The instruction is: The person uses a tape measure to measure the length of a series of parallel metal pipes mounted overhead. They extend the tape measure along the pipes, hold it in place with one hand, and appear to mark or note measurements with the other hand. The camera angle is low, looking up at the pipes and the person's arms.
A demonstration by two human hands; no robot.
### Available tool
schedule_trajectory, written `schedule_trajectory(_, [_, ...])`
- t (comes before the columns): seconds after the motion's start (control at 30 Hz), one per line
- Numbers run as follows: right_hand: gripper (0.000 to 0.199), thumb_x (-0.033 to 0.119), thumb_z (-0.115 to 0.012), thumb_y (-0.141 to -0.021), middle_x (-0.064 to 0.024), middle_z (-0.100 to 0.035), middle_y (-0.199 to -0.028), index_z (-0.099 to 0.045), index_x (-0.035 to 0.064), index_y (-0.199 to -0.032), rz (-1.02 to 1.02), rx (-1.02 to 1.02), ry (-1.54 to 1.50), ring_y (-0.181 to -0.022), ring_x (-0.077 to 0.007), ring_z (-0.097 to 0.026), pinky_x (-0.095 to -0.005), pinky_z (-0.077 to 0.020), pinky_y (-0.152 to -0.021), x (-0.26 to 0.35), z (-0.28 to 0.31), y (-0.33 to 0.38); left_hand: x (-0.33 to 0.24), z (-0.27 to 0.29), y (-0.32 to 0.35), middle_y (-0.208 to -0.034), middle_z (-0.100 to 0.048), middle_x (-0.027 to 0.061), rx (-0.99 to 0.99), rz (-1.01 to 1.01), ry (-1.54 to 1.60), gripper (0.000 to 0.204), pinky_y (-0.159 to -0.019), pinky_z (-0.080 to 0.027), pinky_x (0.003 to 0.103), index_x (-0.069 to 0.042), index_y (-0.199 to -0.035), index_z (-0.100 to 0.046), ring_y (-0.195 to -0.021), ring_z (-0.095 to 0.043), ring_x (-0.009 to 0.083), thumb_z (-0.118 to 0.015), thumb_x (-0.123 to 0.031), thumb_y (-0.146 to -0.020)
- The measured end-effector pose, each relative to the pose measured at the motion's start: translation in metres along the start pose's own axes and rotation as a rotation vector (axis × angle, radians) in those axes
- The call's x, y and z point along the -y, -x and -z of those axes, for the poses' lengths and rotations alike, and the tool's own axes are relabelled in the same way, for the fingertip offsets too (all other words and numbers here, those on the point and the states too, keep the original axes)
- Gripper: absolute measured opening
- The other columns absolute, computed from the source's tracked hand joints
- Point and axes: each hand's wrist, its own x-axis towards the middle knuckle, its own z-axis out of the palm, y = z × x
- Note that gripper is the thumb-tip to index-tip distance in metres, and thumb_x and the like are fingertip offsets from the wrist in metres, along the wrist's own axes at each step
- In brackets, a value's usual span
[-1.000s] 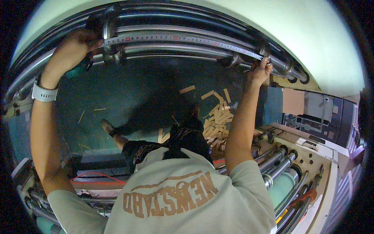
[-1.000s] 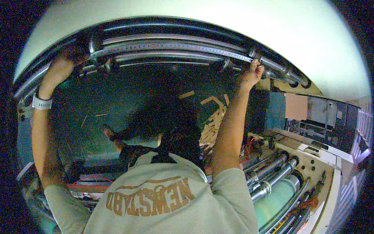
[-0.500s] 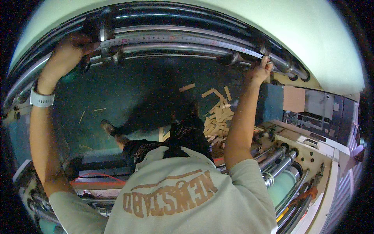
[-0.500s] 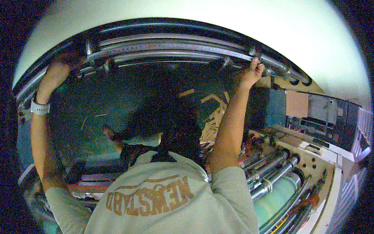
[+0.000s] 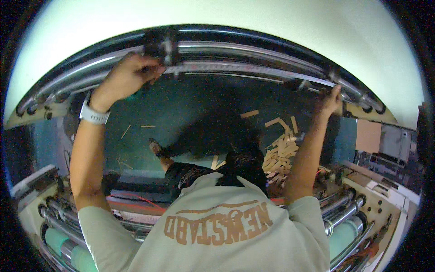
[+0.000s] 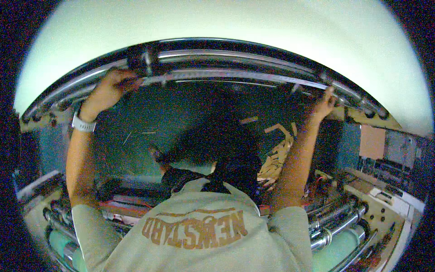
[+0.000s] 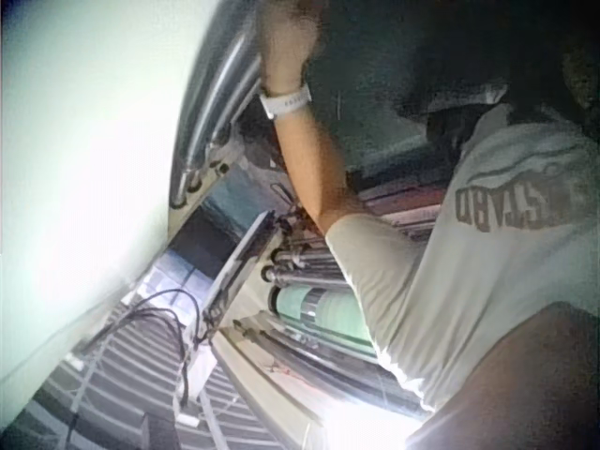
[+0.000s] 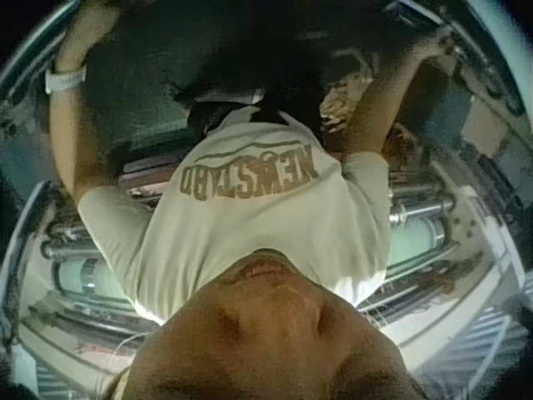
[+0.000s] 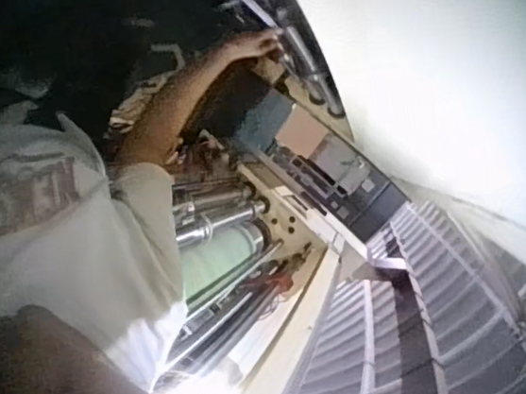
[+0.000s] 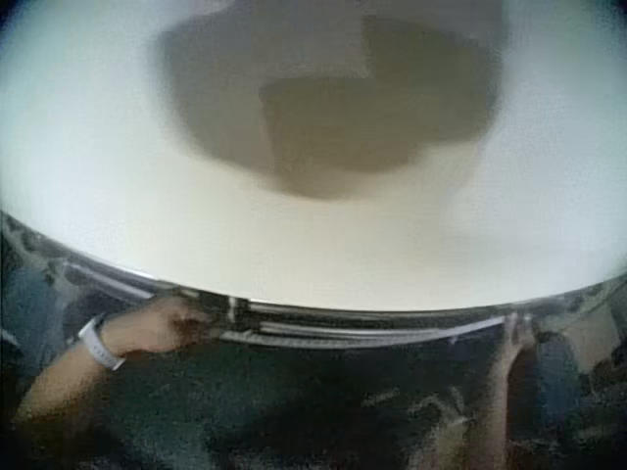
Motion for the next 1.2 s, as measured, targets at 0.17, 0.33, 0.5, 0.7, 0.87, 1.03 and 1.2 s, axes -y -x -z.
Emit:
schedule_trajectory(0.17, [0.019,0.024,-0.057,-0.081,0.0003,-0.044,-0.062,-0.048,0.0084,-0.077,-0.216,0.136,-0.205,-0.052,-0.0092,-0.039,-0.0222,-0.0328,-0.041,0.021,0.009,0.008,-0.019,-0.015,-0.002,-0.055,-0.05,0.0061,0.077,0.045,0.183,0.019,-0.051,-0.038,0.026,0.001,-0.068,-0.055,-0.053,-0.047,0.0122,-0.053,-0.013,-0.081])
schedule_trajectory(0.33, [0.017,0.019,-0.056,-0.082,0.0011,-0.042,-0.06,-0.045,0.0081,-0.073,-0.238,0.139,-0.328,-0.049,-0.0099,-0.037,-0.0218,-0.0307,-0.04,0.029,0.013,-0.007,-0.031,-0.025,-0.013,-0.059,-0.054,0.0054,0.154,0.054,0.193,0.018,-0.052,-0.038,0.024,0.0,-0.07,-0.056,-0.056,-0.048,0.01,-0.055,-0.015,-0.081])
schedule_trajectory(0.5, [0.014,0.019,-0.052,-0.08,-0.0054,-0.051,-0.06,-0.051,0.0064,-0.074,-0.381,-0.079,-0.133,-0.053,-0.0187,-0.048,-0.0294,-0.0433,-0.048,0.015,0.027,-0.047,-0.019,-0.011,-0.007,-0.065,-0.056,0.0057,0.094,0.14,0.161,0.017,-0.059,-0.042,0.026,-0.002,-0.076,-0.059,-0.061,-0.05,0.0105,-0.058,-0.019,-0.08])
schedule_trajectory(0.7, [0.03,0.026,-0.05,-0.082,-0.0131,-0.057,-0.094,-0.052,0.0013,-0.098,-0.279,0.171,0.006,-0.084,-0.0266,-0.054,-0.0382,-0.0423,-0.075,-0.011,0.083,-0.113,0.005,-0.007,-0.021,-0.072,-0.06,0.0131,-0.006,0.129,-0.065,0.028,-0.063,-0.044,0.034,-0.006,-0.084,-0.062,-0.067,-0.058,0.0252,-0.054,-0.032,-0.08])
schedule_trajectory(0.87, [0.036,0.033,-0.043,-0.086,-0.0152,-0.055,-0.099,-0.049,0.0016,-0.102,-0.398,0.195,0.038,-0.089,-0.0301,-0.052,-0.0437,-0.0416,-0.075,0.007,0.045,-0.078,0.004,-0.009,-0.022,-0.077,-0.06,0.0137,-0.058,0.194,-0.184,0.027,-0.066,-0.045,0.038,-0.01,-0.088,-0.063,-0.072,-0.058,0.0309,-0.055,-0.034,-0.078])
schedule_trajectory(1.03, [0.028,0.027,-0.05,-0.084,0.001,-0.036,-0.05,-0.046,0.0089,-0.064,-0.39,-0.046,0.071,-0.046,-0.0123,-0.032,-0.0286,-0.0329,-0.054,0.047,-0.037,0.004,0.005,-0.004,-0.017,-0.079,-0.062,0.013,-0.063,0.196,-0.233,0.027,-0.068,-0.046,0.036,-0.01,-0.092,-0.062,-0.074,-0.059,0.0274,-0.055,-0.032,-0.079])
schedule_trajectory(1.2, [0.031,0.03,-0.039,-0.088,-0.0114,-0.053,-0.092,-0.049,0.0029,-0.099,-0.303,0.16,0.16,-0.08,-0.025,-0.049,-0.0402,-0.0404,-0.073,-0.019,0.067,-0.112,0.012,-0.004,-0.017,-0.082,-0.061,0.0126,-0.096,0.196,-0.201,0.026,-0.071,-0.046,0.038,-0.012,-0.09,-0.063,-0.078,-0.058,0.0304,-0.055,-0.033,-0.077])
